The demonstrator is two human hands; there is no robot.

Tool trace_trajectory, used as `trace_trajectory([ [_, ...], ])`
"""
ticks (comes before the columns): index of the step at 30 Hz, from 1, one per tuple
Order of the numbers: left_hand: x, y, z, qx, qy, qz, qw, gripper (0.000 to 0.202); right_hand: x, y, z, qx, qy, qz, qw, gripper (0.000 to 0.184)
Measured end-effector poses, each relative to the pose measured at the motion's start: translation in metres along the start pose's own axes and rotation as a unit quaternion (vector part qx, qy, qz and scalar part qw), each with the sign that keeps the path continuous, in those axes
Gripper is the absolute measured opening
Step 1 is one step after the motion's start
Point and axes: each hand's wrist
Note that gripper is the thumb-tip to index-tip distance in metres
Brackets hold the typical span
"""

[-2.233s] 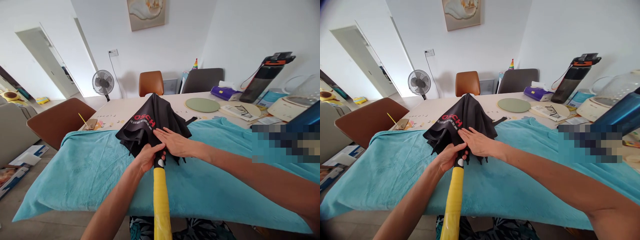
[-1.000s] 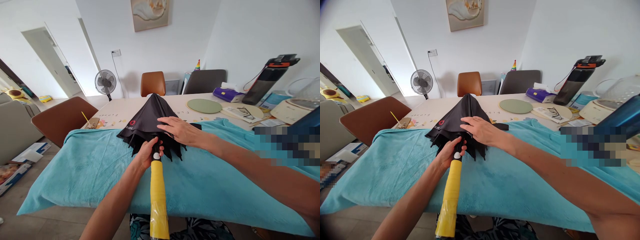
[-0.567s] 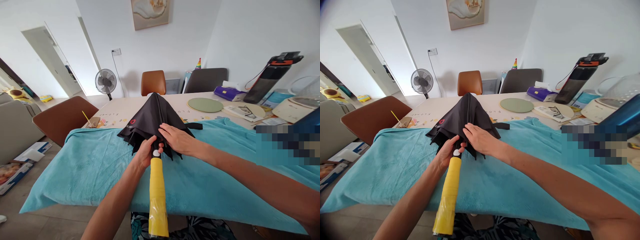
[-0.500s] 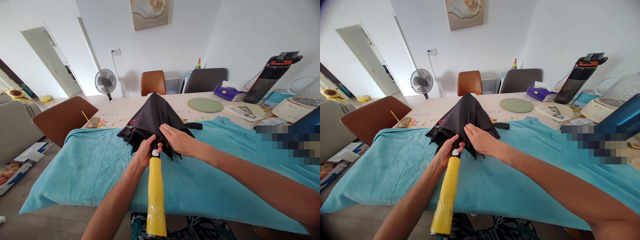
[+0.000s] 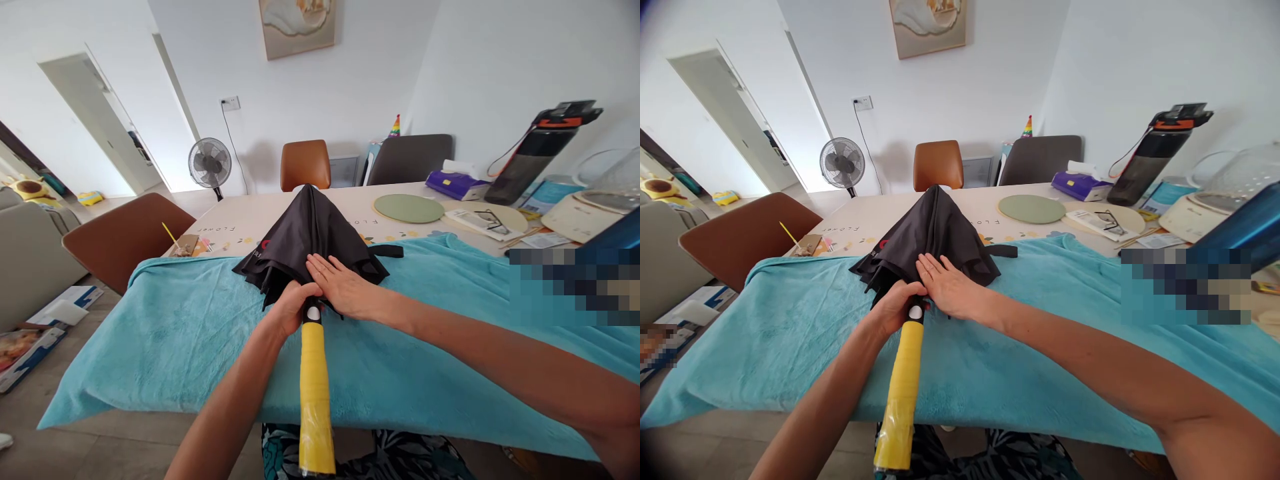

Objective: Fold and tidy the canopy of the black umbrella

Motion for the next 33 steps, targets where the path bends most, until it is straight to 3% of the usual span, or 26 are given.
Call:
trace_trajectory([
  [7, 0.001, -0.001, -0.004, 0.169, 0.017, 0.079, 0.982, 0.010, -0.004, 0.004, -0.002, 0.023, -0.039, -0.005, 0.999, 0.055],
  [13, 0.002, -0.009, -0.002, 0.257, 0.081, 0.069, 0.960, 0.017, 0.001, 0.000, 0.001, 0.048, -0.080, -0.005, 0.996, 0.063],
  [16, 0.004, -0.007, -0.004, 0.181, 0.071, 0.047, 0.980, 0.021, 0.007, -0.002, -0.007, 0.085, -0.079, 0.010, 0.993, 0.064],
  [19, 0.004, 0.005, -0.008, -0.027, 0.029, 0.022, 0.999, 0.013, 0.012, 0.002, -0.030, 0.133, 0.027, 0.056, 0.989, 0.063],
  [22, 0.002, 0.017, -0.011, -0.255, -0.061, -0.024, 0.965, 0.010, 0.013, 0.010, -0.061, 0.177, 0.204, 0.141, 0.953, 0.056],
  [24, 0.000, 0.018, -0.010, -0.335, -0.094, -0.051, 0.936, 0.012, 0.012, 0.015, -0.077, 0.207, 0.272, 0.173, 0.924, 0.048],
  [27, 0.000, 0.013, -0.006, -0.344, -0.092, -0.066, 0.932, 0.010, 0.008, 0.019, -0.085, 0.238, 0.276, 0.200, 0.910, 0.039],
  [33, 0.000, 0.010, -0.001, -0.273, -0.073, -0.055, 0.958, 0.013, 0.002, 0.015, -0.070, 0.193, 0.212, 0.170, 0.943, 0.033],
])
Point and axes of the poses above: each hand's wrist, its own x-axis towards the middle knuckle, its own z-axis out of the palm, y = z × x, and after that the axes turned 3 degrees about -x, right-handed
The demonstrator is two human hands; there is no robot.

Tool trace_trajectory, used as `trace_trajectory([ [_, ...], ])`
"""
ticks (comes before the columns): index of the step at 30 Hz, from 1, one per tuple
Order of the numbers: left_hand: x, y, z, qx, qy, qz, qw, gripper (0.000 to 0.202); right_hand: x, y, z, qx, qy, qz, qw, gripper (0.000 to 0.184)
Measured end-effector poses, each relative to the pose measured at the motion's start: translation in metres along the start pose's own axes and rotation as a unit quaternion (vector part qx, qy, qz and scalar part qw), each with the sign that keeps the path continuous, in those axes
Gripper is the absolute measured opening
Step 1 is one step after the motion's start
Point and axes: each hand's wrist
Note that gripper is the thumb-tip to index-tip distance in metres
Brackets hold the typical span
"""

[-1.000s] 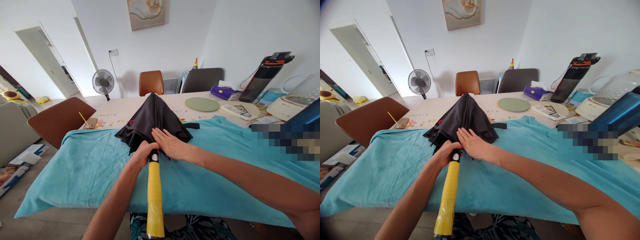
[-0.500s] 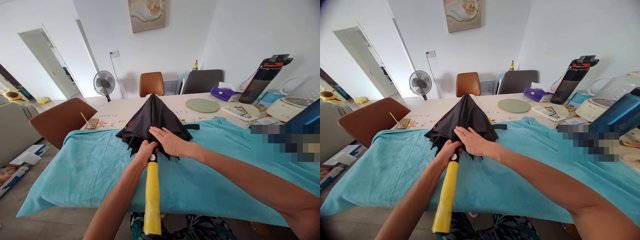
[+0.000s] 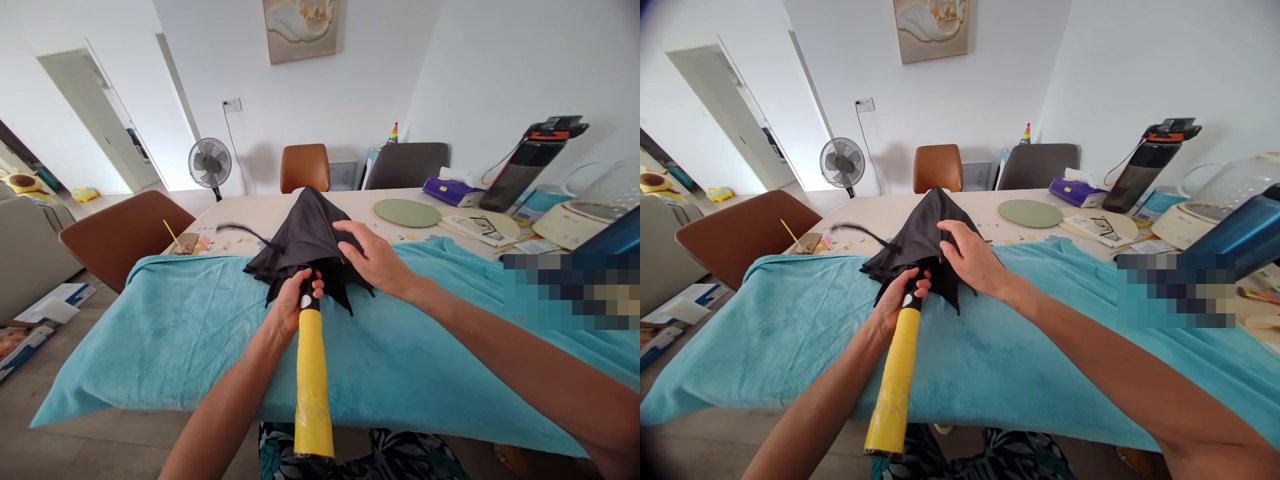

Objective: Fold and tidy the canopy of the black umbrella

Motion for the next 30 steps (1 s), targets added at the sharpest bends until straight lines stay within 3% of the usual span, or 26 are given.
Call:
trace_trajectory([
  [6, -0.002, 0.002, 0.005, -0.001, 0.011, 0.036, 0.999, 0.014, -0.004, 0.003, 0.006, -0.037, -0.021, -0.105, 0.994, 0.035],
  [14, 0.005, -0.004, -0.006, 0.112, 0.033, 0.082, 0.990, 0.020, -0.017, 0.012, 0.027, -0.037, -0.087, -0.127, 0.987, 0.033],
  [20, 0.006, -0.003, -0.012, 0.214, 0.018, 0.086, 0.973, 0.021, -0.018, 0.010, 0.039, -0.071, -0.128, -0.151, 0.978, 0.028],
  [26, 0.005, 0.002, -0.015, 0.366, 0.033, 0.081, 0.926, 0.010, -0.022, 0.018, 0.041, -0.074, -0.179, -0.142, 0.971, 0.037],
  [28, 0.005, 0.001, -0.016, 0.405, 0.065, 0.077, 0.909, 0.006, -0.025, 0.019, 0.041, -0.077, -0.198, -0.135, 0.968, 0.041],
  [30, 0.005, -0.002, -0.016, 0.425, 0.104, 0.081, 0.896, 0.014, -0.027, 0.019, 0.041, -0.073, -0.213, -0.131, 0.965, 0.042],
])
Point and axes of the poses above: each hand's wrist, its own x-axis towards the middle knuckle, its own z-axis out of the palm, y = z × x, and after that the axes turned 3 degrees about -x, right-handed
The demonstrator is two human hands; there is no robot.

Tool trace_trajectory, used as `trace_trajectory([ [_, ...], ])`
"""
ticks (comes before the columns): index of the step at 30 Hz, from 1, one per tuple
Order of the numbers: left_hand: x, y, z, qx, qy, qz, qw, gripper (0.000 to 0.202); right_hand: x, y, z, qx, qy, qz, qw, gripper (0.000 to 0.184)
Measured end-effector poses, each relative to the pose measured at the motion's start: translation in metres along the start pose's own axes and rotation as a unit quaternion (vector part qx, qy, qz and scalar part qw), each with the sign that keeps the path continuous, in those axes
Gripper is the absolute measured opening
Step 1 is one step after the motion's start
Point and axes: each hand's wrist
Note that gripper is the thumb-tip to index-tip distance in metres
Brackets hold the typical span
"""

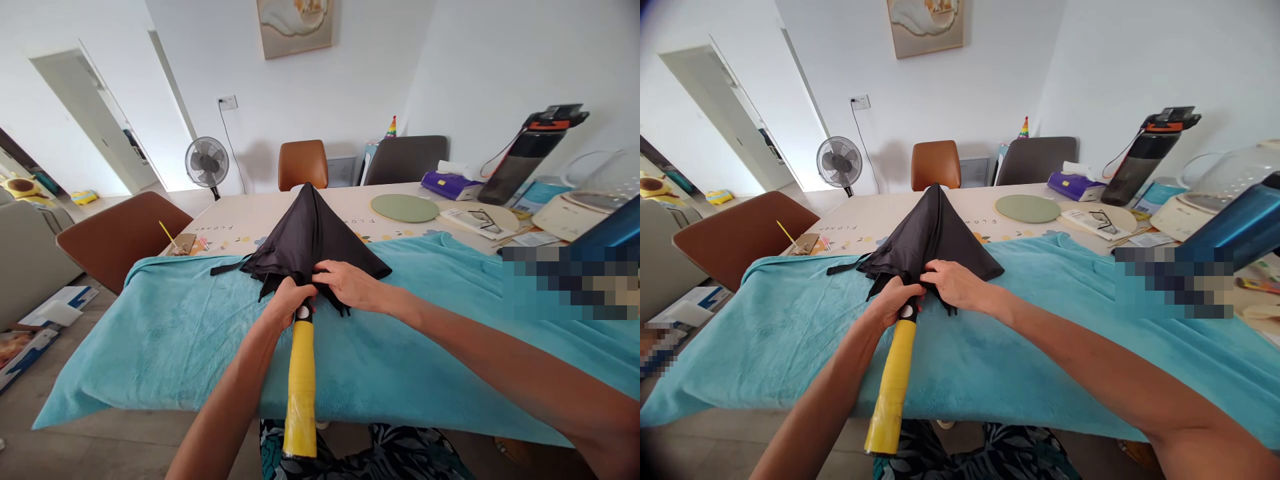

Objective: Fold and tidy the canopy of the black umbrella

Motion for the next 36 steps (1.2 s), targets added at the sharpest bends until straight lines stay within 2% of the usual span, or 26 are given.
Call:
trace_trajectory([
  [4, -0.001, -0.003, 0.003, 0.044, 0.023, -0.003, 0.999, 0.023, -0.001, 0.000, -0.002, 0.013, 0.020, 0.011, 1.000, 0.043],
  [6, -0.001, 0.001, 0.001, 0.025, 0.020, -0.018, 0.999, 0.023, -0.003, 0.002, -0.009, 0.014, 0.071, 0.029, 0.997, 0.043],
  [8, -0.001, 0.009, -0.005, -0.071, -0.006, -0.033, 0.997, 0.016, -0.006, 0.005, -0.021, 0.013, 0.151, 0.056, 0.987, 0.041],
  [10, -0.003, 0.020, -0.012, -0.225, -0.053, -0.034, 0.972, 0.007, -0.012, 0.006, -0.039, 0.009, 0.244, 0.087, 0.966, 0.040],
  [12, -0.005, 0.029, -0.017, -0.374, -0.093, -0.010, 0.923, 0.012, -0.019, 0.006, -0.057, 0.006, 0.320, 0.113, 0.940, 0.037],
  [14, -0.006, 0.030, -0.017, -0.442, -0.119, -0.015, 0.889, 0.019, -0.025, 0.005, -0.071, 0.007, 0.361, 0.129, 0.923, 0.035],
  [15, -0.006, 0.027, -0.014, -0.441, -0.127, -0.032, 0.888, 0.020, -0.027, 0.004, -0.076, 0.008, 0.369, 0.134, 0.920, 0.034],
  [18, -0.004, 0.011, 0.000, -0.358, -0.123, -0.100, 0.920, 0.017, -0.028, 0.003, -0.078, 0.009, 0.364, 0.141, 0.921, 0.031],
  [22, 0.001, -0.004, 0.013, -0.280, -0.102, -0.081, 0.951, 0.014, -0.024, 0.002, -0.066, 0.010, 0.341, 0.125, 0.932, 0.031],
  [26, 0.002, -0.003, 0.013, -0.270, -0.100, -0.071, 0.955, 0.013, -0.019, 0.000, -0.055, 0.025, 0.283, 0.095, 0.954, 0.040],
  [31, 0.001, -0.002, 0.014, -0.239, -0.083, -0.068, 0.965, 0.012, -0.005, -0.002, -0.052, 0.002, 0.180, 0.018, 0.984, 0.051],
  [36, 0.003, -0.006, 0.015, -0.209, -0.073, -0.061, 0.973, 0.011, 0.030, 0.001, -0.051, -0.034, 0.105, 0.053, 0.992, 0.042],
])
Point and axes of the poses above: each hand's wrist, its own x-axis towards the middle knuckle, its own z-axis out of the palm, y = z × x, and after that the axes turned 3 degrees about -x, right-handed
